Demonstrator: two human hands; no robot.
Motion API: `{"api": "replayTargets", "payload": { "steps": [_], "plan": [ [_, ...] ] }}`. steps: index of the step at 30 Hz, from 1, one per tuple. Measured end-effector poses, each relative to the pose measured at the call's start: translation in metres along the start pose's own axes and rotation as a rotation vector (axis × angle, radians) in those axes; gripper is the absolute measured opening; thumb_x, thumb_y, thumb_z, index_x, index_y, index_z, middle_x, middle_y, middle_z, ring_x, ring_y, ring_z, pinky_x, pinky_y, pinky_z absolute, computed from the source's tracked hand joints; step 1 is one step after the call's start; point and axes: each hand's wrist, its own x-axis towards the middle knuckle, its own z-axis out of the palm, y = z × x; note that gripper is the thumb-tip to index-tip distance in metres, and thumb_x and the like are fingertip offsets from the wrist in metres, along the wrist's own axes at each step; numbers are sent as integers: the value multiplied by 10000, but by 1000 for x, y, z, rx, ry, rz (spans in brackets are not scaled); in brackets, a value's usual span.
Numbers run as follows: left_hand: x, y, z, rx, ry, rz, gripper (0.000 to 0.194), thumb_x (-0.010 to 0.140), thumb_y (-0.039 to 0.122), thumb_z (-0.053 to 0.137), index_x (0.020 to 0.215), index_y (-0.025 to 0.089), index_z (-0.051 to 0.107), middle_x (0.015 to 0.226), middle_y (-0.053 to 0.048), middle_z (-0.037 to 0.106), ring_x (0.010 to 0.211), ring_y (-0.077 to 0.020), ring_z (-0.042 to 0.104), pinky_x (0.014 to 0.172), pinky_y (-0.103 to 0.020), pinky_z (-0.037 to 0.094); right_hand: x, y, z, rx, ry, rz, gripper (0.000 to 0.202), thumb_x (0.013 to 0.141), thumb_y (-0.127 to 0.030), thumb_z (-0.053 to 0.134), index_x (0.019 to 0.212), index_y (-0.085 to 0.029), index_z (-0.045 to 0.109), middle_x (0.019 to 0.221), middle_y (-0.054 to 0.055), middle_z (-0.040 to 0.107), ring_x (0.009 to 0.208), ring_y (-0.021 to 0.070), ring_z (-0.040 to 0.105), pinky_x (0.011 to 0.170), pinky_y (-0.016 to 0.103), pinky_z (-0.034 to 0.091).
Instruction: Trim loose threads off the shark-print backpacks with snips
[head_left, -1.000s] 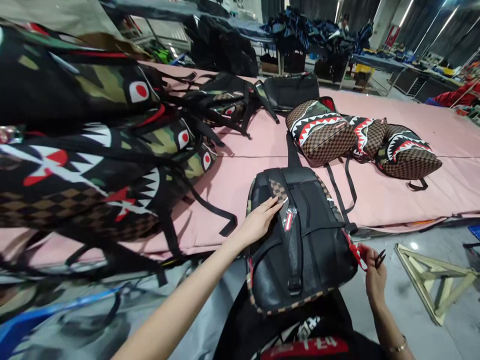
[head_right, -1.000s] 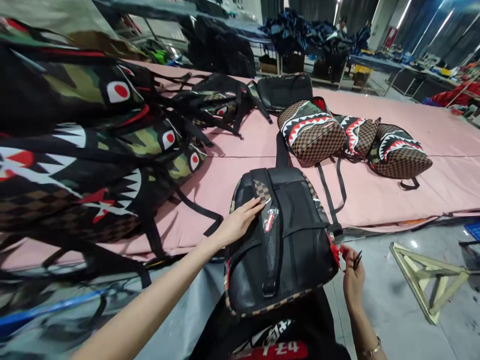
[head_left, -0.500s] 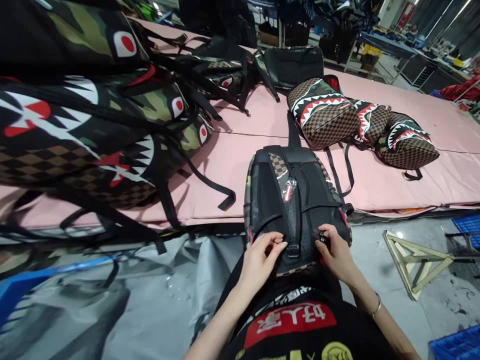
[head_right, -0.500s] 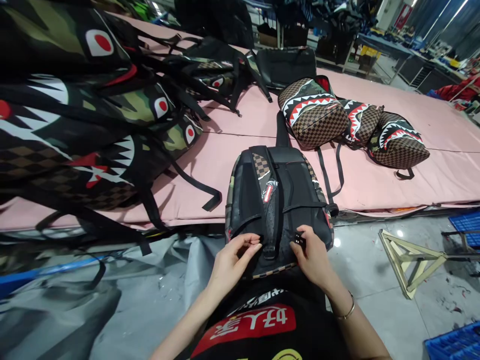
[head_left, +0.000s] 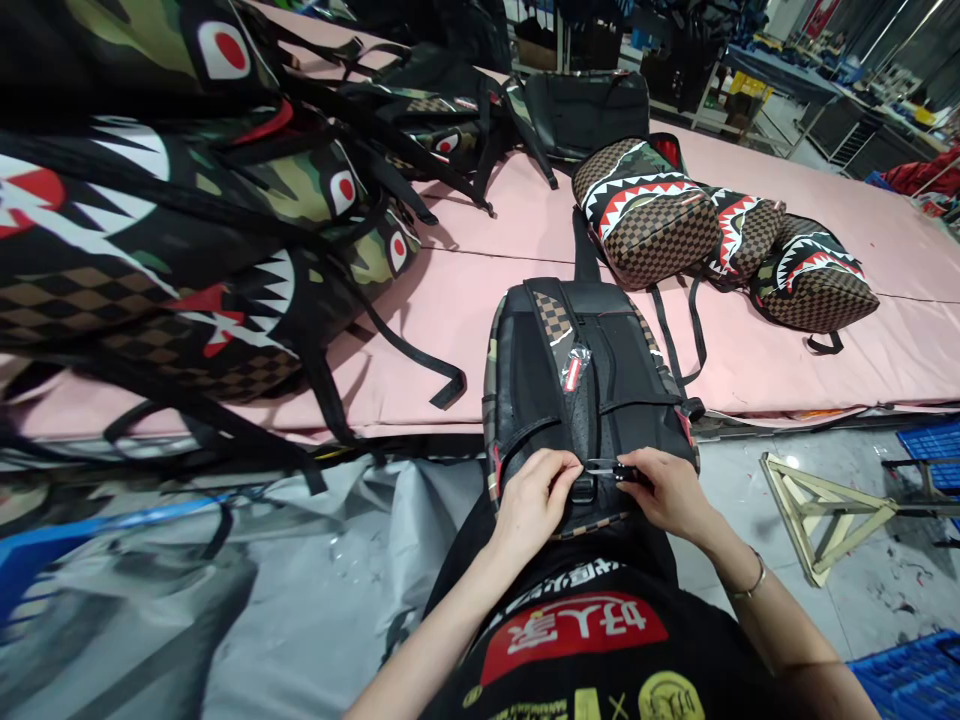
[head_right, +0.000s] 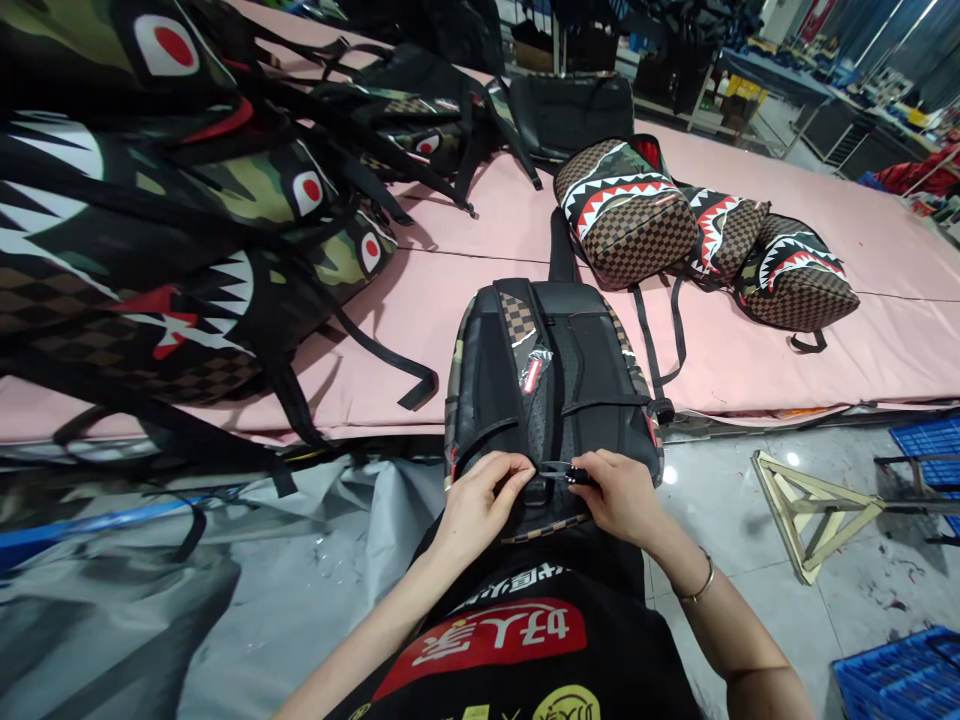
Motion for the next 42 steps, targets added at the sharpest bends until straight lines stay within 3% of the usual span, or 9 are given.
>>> {"api": "replayTargets", "payload": {
  "steps": [5,10,15,17,20,23,31,38,42],
  "plan": [
    [0,1,2,-29,9,19,176,864,284,455,794,204,595,797,-17,624,771,-136,581,727,-249,454,10,-2,-6,-115,-100,-24,148,832,-234,535,972,-217,580,817,29,620,776,170,575,652,254,394],
    [-3,-1,1,-131,33,20,188,849,302,471,780,192,607,791,-35,619,769,-144,578,721,-261,458,10,3,-3,-98,-101,-29,96,843,-229,524,912,-214,589,804,24,627,764,162,579,658,250,394],
    [-10,-10,-13,-328,37,-48,450,899,381,312,554,184,525,550,-20,543,590,-138,538,610,-278,458,4,7,4,86,-10,6,133,851,-233,510,956,-213,588,862,31,645,804,157,598,701,250,428],
    [-10,-11,-18,-248,14,17,377,874,411,388,659,184,598,664,-36,595,690,-155,570,678,-295,475,5,7,5,108,-8,10,148,849,-233,508,974,-212,584,879,35,646,823,162,600,705,252,435],
    [-6,-9,-17,-8,-41,146,285,794,393,564,1014,225,631,937,-56,610,883,-182,569,802,-316,466,9,5,4,86,-32,19,157,846,-230,508,985,-207,578,890,36,641,837,167,596,709,256,434],
    [-1,-5,-9,71,-78,217,221,834,329,523,989,230,645,874,-45,601,831,-161,567,762,-289,464,12,3,2,40,-39,52,153,844,-225,509,981,-203,575,889,37,635,840,171,591,709,259,425],
    [3,-7,-3,-76,79,-108,214,838,276,468,666,192,563,690,-8,586,678,-138,550,646,-253,433,22,-9,-6,47,-186,-40,104,861,-234,501,939,-218,567,857,11,629,808,150,585,675,230,393],
    [0,-6,-2,-87,40,-101,201,833,294,463,690,188,556,724,-22,569,733,-154,532,699,-277,411,36,-21,-3,-125,-216,-83,83,850,-276,536,836,-196,556,795,25,629,752,163,585,612,238,351],
    [-2,-11,-4,-233,129,-194,228,831,335,455,669,186,513,670,-3,527,671,-144,505,656,-270,403,32,-17,0,-46,-194,-48,89,851,-262,525,806,-201,571,768,18,626,751,162,586,628,243,359]
  ]
}}
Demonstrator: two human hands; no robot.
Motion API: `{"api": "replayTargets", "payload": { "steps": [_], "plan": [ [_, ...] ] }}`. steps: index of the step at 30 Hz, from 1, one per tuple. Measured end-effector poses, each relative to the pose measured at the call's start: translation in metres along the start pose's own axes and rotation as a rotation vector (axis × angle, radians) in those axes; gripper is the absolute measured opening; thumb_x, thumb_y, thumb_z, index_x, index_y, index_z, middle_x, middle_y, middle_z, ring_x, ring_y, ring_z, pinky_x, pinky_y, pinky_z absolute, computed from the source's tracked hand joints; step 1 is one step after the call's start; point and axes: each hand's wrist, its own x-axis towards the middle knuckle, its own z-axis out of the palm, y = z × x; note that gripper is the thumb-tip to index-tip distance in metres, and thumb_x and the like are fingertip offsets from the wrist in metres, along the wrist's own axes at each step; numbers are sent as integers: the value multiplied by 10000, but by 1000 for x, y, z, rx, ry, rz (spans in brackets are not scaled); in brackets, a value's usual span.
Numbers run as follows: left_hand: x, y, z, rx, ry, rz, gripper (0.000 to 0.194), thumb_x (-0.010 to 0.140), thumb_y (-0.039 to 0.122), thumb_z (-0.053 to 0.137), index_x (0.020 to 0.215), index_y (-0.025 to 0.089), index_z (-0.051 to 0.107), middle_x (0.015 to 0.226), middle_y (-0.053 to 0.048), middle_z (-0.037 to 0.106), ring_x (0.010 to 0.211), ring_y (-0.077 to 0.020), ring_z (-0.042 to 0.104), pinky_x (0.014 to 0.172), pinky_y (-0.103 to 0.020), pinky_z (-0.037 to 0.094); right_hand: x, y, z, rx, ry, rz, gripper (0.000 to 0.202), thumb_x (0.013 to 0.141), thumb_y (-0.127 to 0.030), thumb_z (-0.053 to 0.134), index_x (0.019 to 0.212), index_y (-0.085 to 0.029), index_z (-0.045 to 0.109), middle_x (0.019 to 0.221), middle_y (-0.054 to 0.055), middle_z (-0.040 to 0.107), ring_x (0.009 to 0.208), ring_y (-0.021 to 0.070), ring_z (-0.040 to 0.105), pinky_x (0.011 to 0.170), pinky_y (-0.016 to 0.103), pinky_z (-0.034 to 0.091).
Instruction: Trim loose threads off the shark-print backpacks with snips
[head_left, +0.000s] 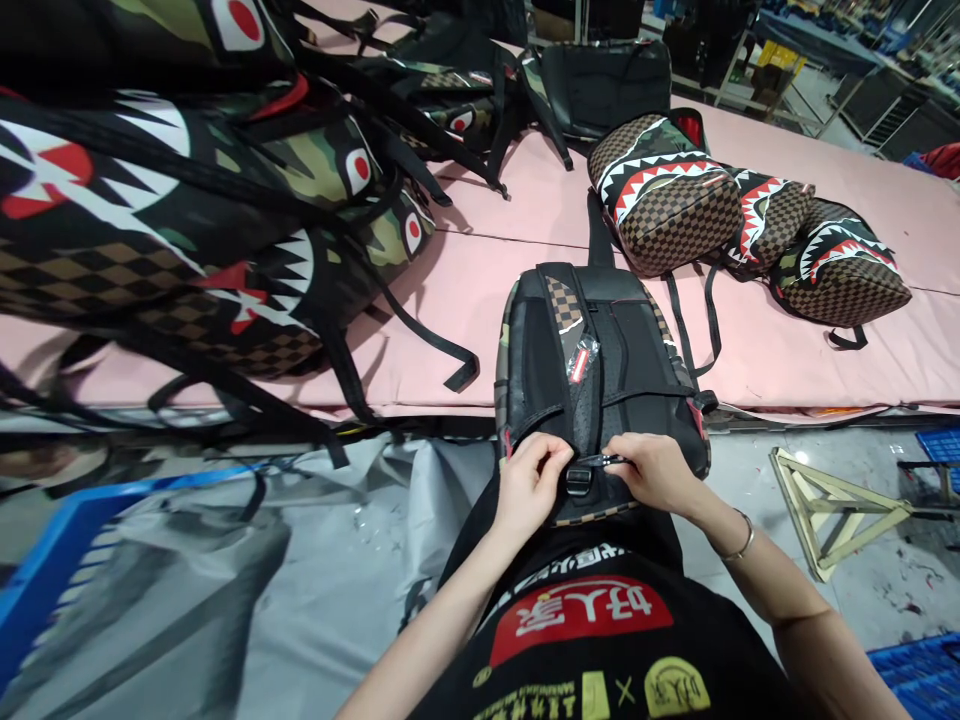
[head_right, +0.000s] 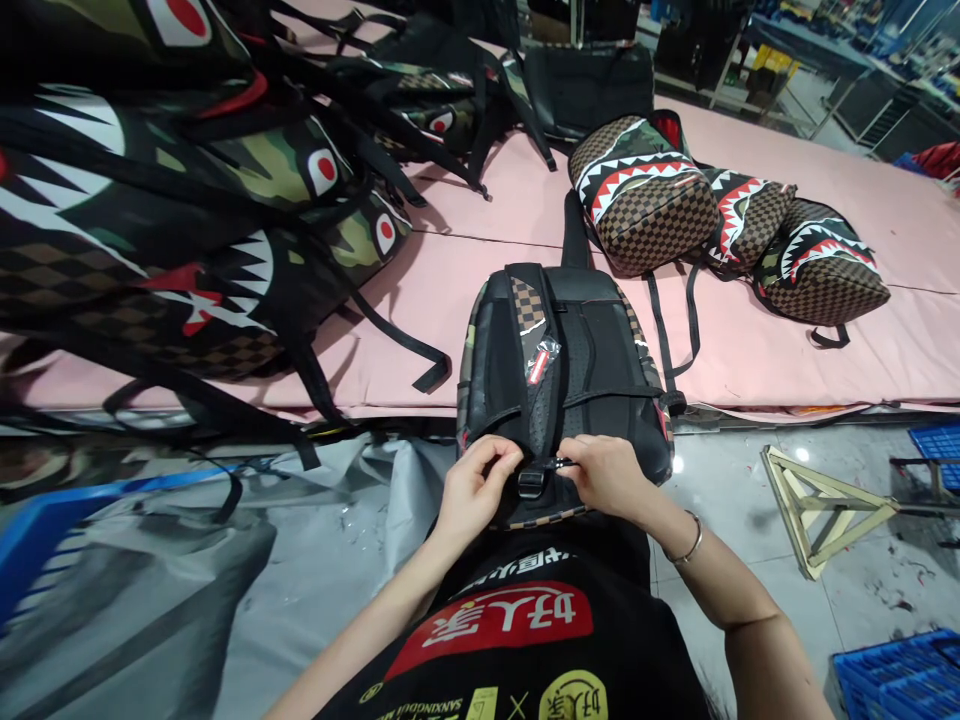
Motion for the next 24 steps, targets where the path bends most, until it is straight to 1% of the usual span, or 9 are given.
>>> {"api": "replayTargets", "payload": {
  "steps": [3,5,7,10,14,17,19,22,24],
  "plan": [
    [2,-1,-9,-141,78,-101,394,888,405,288,583,198,431,562,12,456,561,-130,458,576,-262,394,-5,8,4,263,108,39,83,847,-251,511,864,-207,580,825,11,629,780,150,586,682,239,395],
    [3,3,-13,-43,30,-101,434,891,442,244,603,198,457,598,2,495,573,-135,478,591,-272,408,-6,12,6,454,232,102,111,840,-271,506,901,-200,567,848,11,621,780,144,584,706,243,416],
    [3,11,-12,183,-69,-84,352,831,509,390,776,193,534,751,-19,574,663,-161,540,638,-300,433,-4,13,9,587,328,165,142,833,-302,504,910,-192,550,841,11,613,777,146,583,718,252,429],
    [-2,22,-3,459,-175,-76,491,680,540,605,990,172,511,926,-74,602,822,-244,590,687,-356,463,1,10,14,671,368,211,166,824,-328,501,905,-189,543,814,3,606,767,147,579,708,254,436],
    [-13,23,0,494,-182,-126,424,702,399,616,1023,144,509,962,-123,613,861,-271,609,710,-378,480,6,6,17,659,408,218,178,821,-316,498,935,-190,549,803,-1,598,720,138,564,684,259,438],
    [-20,17,-11,291,-132,-181,372,688,324,622,1015,164,545,938,-104,642,810,-239,623,750,-378,486,5,8,18,528,504,177,160,808,-282,518,932,-201,578,898,31,609,866,178,556,805,319,422],
    [-21,16,-20,13,-147,-256,333,670,301,639,974,175,580,907,-81,666,788,-210,633,775,-357,492,4,8,19,479,536,139,157,802,-263,532,936,-207,591,945,48,611,941,201,542,855,348,406],
    [-18,20,-30,-484,-188,-411,347,664,304,665,970,152,607,913,-92,691,825,-210,653,803,-346,501,2,5,21,563,486,85,190,817,-232,514,993,-210,582,927,44,616,891,186,574,808,329,441],
    [-16,25,-32,-743,-195,-485,376,661,312,683,989,138,619,944,-111,696,848,-233,661,805,-372,511,2,0,24,590,461,38,206,824,-216,508,1018,-210,578,899,40,618,837,173,589,762,313,459]
  ]
}}
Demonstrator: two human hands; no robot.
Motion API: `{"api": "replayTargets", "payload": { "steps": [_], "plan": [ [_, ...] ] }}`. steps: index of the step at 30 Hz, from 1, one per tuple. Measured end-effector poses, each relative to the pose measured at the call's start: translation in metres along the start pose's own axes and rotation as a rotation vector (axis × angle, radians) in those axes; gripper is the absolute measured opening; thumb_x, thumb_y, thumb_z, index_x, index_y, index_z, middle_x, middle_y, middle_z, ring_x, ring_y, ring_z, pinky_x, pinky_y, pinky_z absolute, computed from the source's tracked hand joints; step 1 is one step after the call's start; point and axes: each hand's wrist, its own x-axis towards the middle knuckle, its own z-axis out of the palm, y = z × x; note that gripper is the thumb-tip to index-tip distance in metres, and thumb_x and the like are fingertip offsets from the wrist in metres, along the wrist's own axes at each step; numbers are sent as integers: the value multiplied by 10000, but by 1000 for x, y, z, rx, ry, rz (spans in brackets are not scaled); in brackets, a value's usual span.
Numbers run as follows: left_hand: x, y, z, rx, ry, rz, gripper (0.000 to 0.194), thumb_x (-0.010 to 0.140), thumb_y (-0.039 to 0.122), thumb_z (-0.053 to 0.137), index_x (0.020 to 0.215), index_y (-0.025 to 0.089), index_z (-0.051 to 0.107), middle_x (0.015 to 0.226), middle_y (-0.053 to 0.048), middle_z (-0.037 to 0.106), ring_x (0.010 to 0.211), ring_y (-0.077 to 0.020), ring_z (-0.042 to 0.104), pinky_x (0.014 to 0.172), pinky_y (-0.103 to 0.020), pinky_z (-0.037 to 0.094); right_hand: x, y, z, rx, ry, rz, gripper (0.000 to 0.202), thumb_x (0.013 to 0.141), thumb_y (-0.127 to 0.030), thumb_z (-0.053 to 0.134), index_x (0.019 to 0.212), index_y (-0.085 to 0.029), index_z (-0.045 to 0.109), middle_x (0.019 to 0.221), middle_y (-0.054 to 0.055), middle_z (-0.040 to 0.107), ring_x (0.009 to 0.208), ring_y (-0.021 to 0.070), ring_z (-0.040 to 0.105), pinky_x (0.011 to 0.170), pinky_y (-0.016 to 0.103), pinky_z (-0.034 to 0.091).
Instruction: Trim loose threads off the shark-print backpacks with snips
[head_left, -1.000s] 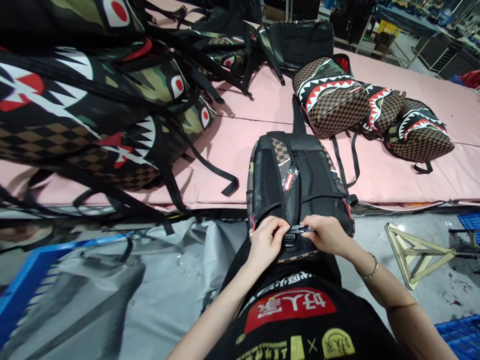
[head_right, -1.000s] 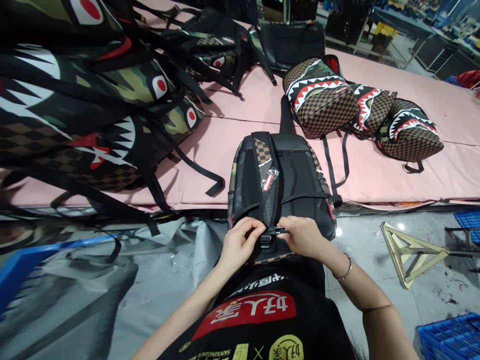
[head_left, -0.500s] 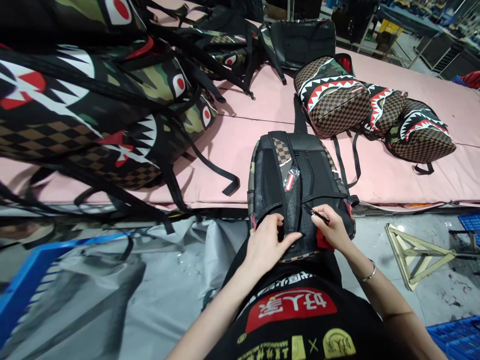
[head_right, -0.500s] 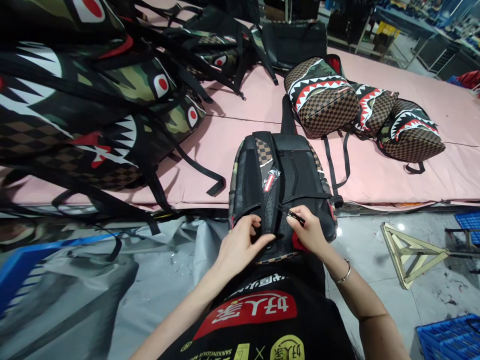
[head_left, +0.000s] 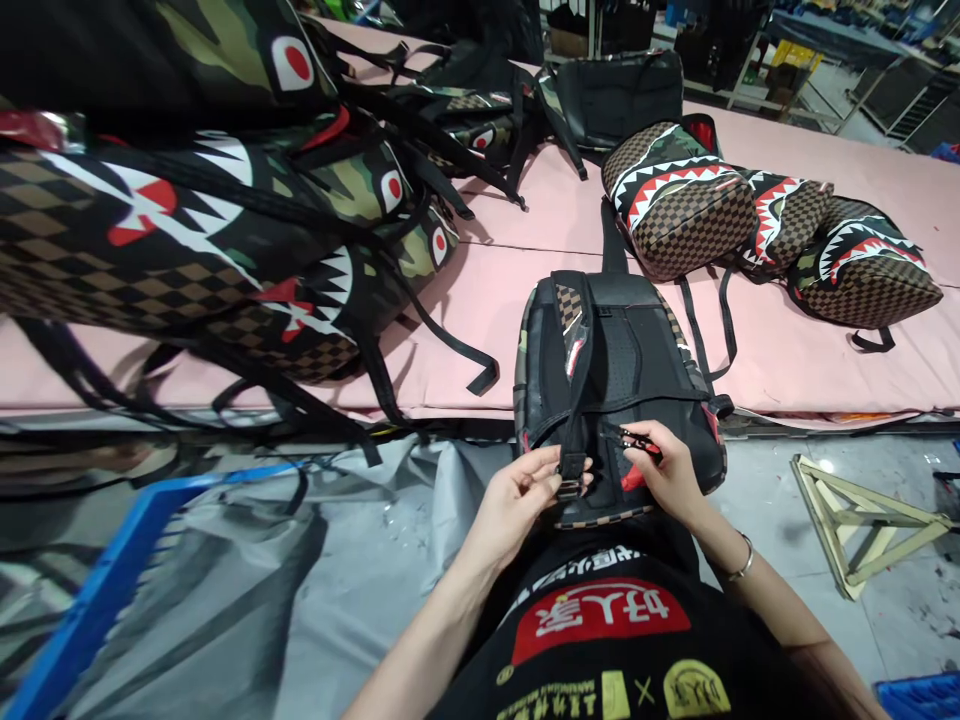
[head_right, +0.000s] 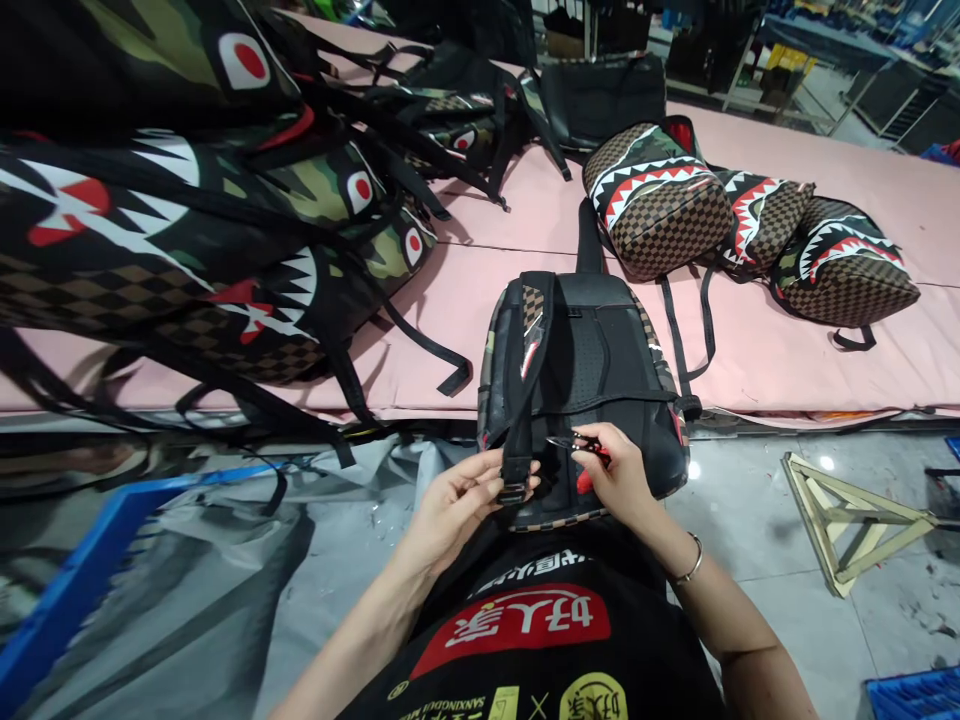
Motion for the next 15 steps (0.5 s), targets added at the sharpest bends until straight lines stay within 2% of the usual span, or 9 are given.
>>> {"api": "replayTargets", "payload": {
  "steps": [2,5,10,15],
  "plan": [
    [0,4,4,-158,-20,-25,364,657,295,698,978,133,642,955,-115,700,847,-245,667,805,-391,521,-2,-3,3,-17,-9,-65,205,826,-208,513,1019,-210,584,881,44,622,815,172,589,736,312,465],
    [1,4,9,-251,-26,-33,287,664,252,697,921,124,678,963,-110,703,848,-238,670,830,-380,521,-3,-7,2,-57,-14,-152,196,834,-198,516,1018,-215,581,872,52,627,818,179,584,724,325,470],
    [0,0,8,-296,-22,-33,236,685,223,679,897,121,691,923,-98,713,824,-227,676,807,-350,536,-5,-11,-6,-117,-16,-272,237,842,-150,501,1062,-225,543,894,54,629,839,176,583,726,329,484],
    [0,-1,10,-286,-17,-48,228,687,210,677,892,110,688,858,-96,720,818,-224,677,803,-343,537,-6,-14,-3,-231,-38,-343,272,833,-76,453,1055,-204,544,882,57,644,841,173,588,736,328,488]
  ]
}}
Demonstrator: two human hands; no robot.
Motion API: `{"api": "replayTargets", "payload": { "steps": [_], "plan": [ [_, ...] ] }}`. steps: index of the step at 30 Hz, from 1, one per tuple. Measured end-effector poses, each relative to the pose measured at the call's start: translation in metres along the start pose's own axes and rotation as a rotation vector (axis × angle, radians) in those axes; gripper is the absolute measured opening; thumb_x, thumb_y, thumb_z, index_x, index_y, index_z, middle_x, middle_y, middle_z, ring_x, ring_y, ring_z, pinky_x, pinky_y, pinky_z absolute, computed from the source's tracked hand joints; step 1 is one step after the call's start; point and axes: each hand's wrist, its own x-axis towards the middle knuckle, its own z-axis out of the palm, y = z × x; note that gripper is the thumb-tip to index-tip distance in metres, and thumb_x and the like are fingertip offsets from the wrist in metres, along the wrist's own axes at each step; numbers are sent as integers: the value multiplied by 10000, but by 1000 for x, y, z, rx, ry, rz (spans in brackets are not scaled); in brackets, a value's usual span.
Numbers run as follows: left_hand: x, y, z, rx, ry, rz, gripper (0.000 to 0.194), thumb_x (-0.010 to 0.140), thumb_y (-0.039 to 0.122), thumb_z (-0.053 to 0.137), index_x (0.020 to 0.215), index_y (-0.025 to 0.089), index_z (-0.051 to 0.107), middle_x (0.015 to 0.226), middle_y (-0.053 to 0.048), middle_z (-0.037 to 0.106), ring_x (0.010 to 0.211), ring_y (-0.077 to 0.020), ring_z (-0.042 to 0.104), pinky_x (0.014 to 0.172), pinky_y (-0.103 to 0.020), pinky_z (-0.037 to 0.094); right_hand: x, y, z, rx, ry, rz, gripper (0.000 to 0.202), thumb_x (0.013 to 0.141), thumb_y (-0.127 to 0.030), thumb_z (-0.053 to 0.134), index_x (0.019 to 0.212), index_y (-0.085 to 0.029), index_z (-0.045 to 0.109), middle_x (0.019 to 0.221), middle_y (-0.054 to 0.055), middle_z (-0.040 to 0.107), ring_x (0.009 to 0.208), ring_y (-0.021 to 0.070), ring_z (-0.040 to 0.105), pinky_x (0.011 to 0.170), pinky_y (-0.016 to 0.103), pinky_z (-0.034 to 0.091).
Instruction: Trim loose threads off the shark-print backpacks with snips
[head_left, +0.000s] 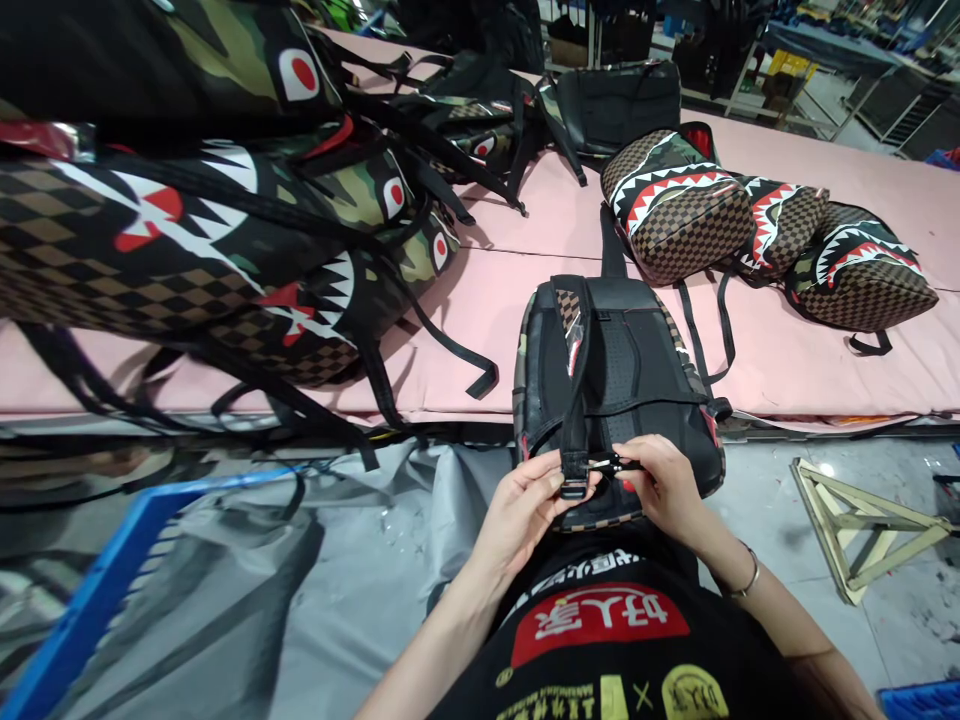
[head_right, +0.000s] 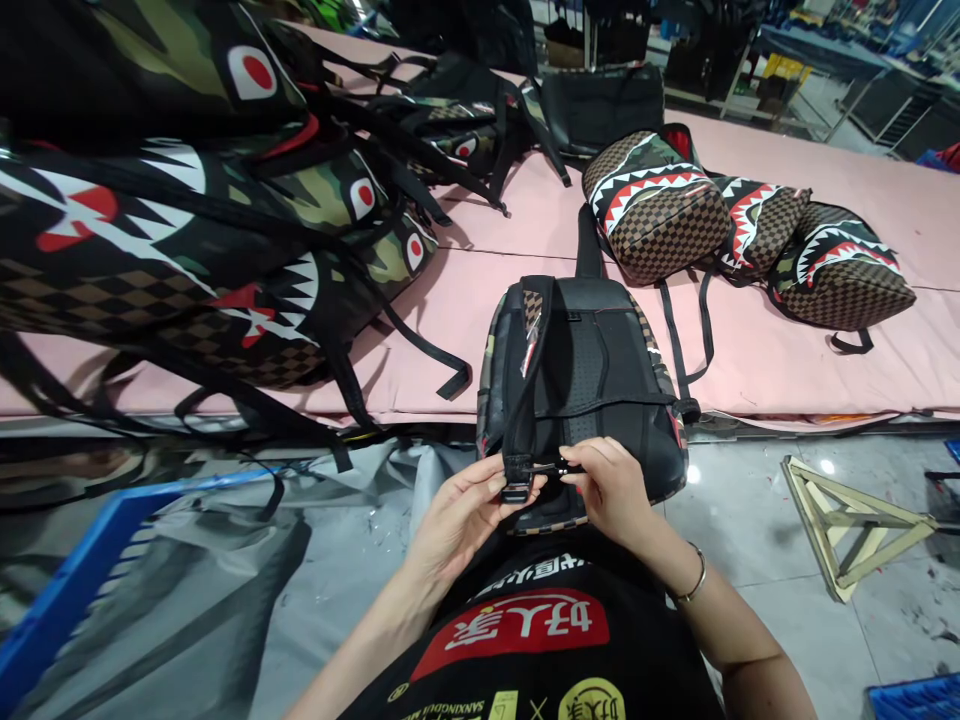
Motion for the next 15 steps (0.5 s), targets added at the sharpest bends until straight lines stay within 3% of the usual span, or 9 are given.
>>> {"api": "replayTargets", "payload": {
  "steps": [7,15],
  "plan": [
    [-2,-1,2,-16,63,-4,258,657,210,694,898,118,679,847,-89,721,804,-231,679,828,-391,522,1,-1,1,-69,5,32,218,843,-96,444,969,-197,590,867,58,664,816,178,602,721,331,486],
    [-2,-8,3,3,66,15,296,665,219,692,943,124,663,866,-93,716,775,-220,676,795,-409,527,4,-5,6,-113,-109,26,239,861,-148,445,1037,-204,597,910,79,654,855,201,578,746,365,473]
  ]
}}
